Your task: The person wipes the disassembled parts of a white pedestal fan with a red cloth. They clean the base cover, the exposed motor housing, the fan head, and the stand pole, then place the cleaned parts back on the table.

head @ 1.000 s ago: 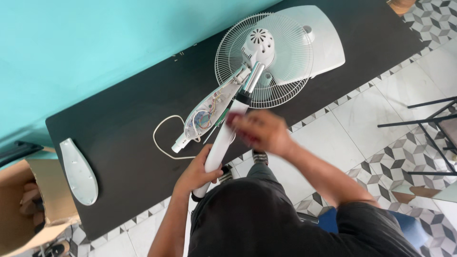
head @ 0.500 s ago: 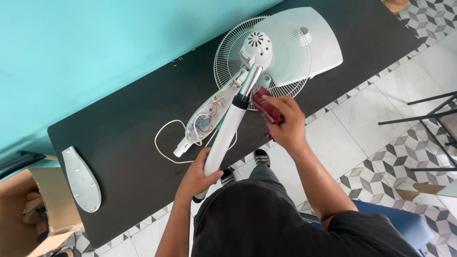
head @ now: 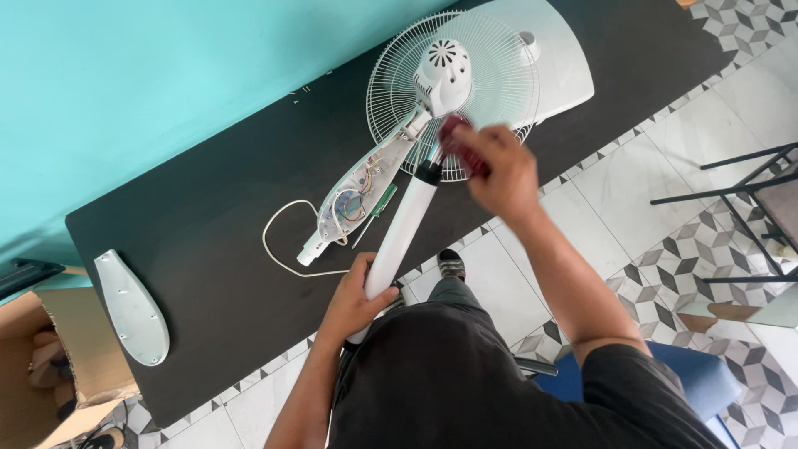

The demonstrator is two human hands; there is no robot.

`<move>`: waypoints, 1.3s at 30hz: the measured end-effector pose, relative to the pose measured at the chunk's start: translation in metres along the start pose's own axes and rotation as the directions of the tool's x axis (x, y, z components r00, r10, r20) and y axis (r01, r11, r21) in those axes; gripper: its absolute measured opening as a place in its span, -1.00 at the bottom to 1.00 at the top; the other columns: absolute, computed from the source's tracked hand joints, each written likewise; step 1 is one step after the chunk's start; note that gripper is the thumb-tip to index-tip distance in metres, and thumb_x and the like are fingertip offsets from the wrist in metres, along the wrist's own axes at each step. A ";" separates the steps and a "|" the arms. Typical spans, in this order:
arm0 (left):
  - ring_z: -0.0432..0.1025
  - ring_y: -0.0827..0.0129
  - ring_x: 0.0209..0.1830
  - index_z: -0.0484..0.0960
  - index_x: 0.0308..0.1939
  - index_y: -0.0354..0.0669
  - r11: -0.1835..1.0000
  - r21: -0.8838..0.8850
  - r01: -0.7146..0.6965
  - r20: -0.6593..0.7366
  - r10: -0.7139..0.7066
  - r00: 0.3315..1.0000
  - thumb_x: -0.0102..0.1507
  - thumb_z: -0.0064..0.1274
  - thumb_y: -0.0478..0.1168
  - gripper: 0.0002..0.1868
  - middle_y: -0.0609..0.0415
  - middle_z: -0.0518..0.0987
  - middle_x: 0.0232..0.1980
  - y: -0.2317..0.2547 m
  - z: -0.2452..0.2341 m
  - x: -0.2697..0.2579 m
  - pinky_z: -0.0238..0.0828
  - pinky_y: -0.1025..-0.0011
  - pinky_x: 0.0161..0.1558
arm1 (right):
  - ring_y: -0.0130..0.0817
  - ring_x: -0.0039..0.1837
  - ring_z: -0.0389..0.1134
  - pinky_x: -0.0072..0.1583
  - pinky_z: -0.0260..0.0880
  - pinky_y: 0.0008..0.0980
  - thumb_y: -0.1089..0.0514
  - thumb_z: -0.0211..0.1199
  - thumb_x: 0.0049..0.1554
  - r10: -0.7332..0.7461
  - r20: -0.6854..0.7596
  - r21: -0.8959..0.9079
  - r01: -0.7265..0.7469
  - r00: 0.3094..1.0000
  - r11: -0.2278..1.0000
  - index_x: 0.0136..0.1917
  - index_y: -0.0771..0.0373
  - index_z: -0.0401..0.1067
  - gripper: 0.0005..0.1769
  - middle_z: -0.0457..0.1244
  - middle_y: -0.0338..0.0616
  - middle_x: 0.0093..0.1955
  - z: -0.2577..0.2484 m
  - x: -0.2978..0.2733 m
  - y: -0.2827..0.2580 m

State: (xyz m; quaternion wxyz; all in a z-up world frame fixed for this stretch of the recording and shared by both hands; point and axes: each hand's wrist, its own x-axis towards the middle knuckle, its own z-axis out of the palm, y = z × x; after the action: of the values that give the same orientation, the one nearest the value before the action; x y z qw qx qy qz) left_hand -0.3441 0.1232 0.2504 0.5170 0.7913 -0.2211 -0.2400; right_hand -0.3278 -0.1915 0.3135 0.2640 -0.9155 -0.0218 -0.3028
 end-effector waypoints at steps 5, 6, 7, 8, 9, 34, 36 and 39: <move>0.65 0.09 -0.10 0.29 0.28 -0.14 0.995 -0.060 0.082 0.038 -0.079 0.996 0.10 0.26 -0.11 -0.28 -0.12 0.71 -0.06 0.004 0.003 0.004 0.52 0.22 -0.03 | -0.20 0.01 0.46 -0.01 0.54 -0.30 0.36 0.44 0.05 0.061 -0.043 0.077 -0.058 0.997 0.995 0.29 0.07 0.53 -0.46 0.31 -0.06 0.09 0.010 -0.007 -0.015; 0.67 0.06 -0.18 0.28 0.30 -0.11 0.984 -0.046 0.174 0.047 -0.172 0.984 0.09 0.25 -0.10 -0.26 -0.12 0.71 -0.11 0.003 0.004 0.003 0.55 0.22 -0.08 | -0.21 -0.02 0.45 -0.05 0.53 -0.31 0.35 0.46 0.03 0.030 -0.004 0.071 -0.030 1.000 0.997 0.26 0.07 0.53 -0.47 0.31 -0.05 0.08 0.016 -0.020 -0.031; 0.68 0.04 -0.26 0.27 0.32 -0.09 0.964 -0.030 0.265 0.055 -0.263 0.963 0.09 0.24 -0.09 -0.24 -0.12 0.72 -0.17 0.001 0.005 0.001 0.58 0.21 -0.13 | -0.16 0.00 0.45 -0.01 0.54 -0.28 0.36 0.44 -0.07 -0.026 0.020 0.099 0.024 0.999 0.995 0.24 0.06 0.53 -0.41 0.30 -0.05 0.08 0.018 -0.034 -0.046; 0.67 0.02 -0.23 0.28 0.30 -0.11 0.979 0.006 0.204 0.010 -0.204 0.979 0.09 0.26 -0.10 -0.25 -0.15 0.71 -0.16 -0.001 0.005 0.004 0.56 0.20 -0.13 | -0.12 0.03 0.44 0.02 0.54 -0.26 0.36 0.41 -0.17 -0.094 0.038 0.128 0.089 0.995 0.988 0.23 0.05 0.53 -0.35 0.30 -0.05 0.07 0.021 -0.043 -0.057; 0.65 0.00 -0.19 0.30 0.29 -0.13 0.989 0.045 0.143 -0.033 -0.142 0.989 0.09 0.28 -0.11 -0.25 -0.17 0.70 -0.16 -0.003 0.005 0.006 0.55 0.19 -0.13 | -0.12 0.02 0.45 0.02 0.54 -0.27 0.36 0.43 -0.17 -0.149 0.100 0.167 0.132 0.984 0.977 0.23 0.02 0.54 -0.34 0.30 -0.04 0.07 0.022 -0.053 -0.068; 0.58 0.38 -0.31 0.26 0.31 -0.22 0.958 -0.271 0.096 0.077 -0.077 0.994 0.20 0.16 -0.26 -0.37 -0.05 0.68 -0.08 -0.013 0.002 -0.007 0.57 0.38 -0.35 | -0.12 0.11 0.46 0.09 0.53 -0.26 0.32 0.47 0.02 0.050 0.092 0.116 -0.061 0.994 0.991 0.35 0.07 0.51 -0.39 0.35 -0.01 0.18 -0.004 -0.011 -0.028; 0.62 0.40 -0.31 0.28 0.29 -0.22 0.978 -0.200 0.059 0.048 -0.050 0.998 0.19 0.17 -0.25 -0.38 -0.01 0.72 -0.12 -0.011 -0.001 -0.008 0.58 0.41 -0.31 | -0.12 0.11 0.46 0.10 0.53 -0.24 0.34 0.46 -0.03 0.106 0.055 0.149 -0.113 0.993 0.982 0.34 0.10 0.50 -0.35 0.35 -0.01 0.18 -0.001 -0.011 -0.025; 0.63 0.38 -0.36 0.29 0.27 -0.21 0.985 -0.165 0.038 0.001 -0.038 0.999 0.18 0.19 -0.23 -0.39 -0.01 0.74 -0.19 -0.011 -0.006 -0.007 0.59 0.41 -0.31 | -0.05 0.07 0.43 0.02 0.54 -0.25 0.29 0.50 -0.19 0.058 0.089 0.116 -0.068 0.994 0.991 0.30 0.12 0.49 -0.26 0.29 0.08 0.14 0.013 -0.033 -0.046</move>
State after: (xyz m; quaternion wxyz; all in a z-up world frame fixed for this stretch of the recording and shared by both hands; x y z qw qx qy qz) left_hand -0.3450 0.1356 0.2437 0.5765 0.7499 -0.1849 -0.2665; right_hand -0.3570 -0.1420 0.3078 0.3263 -0.9105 -0.0220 -0.2530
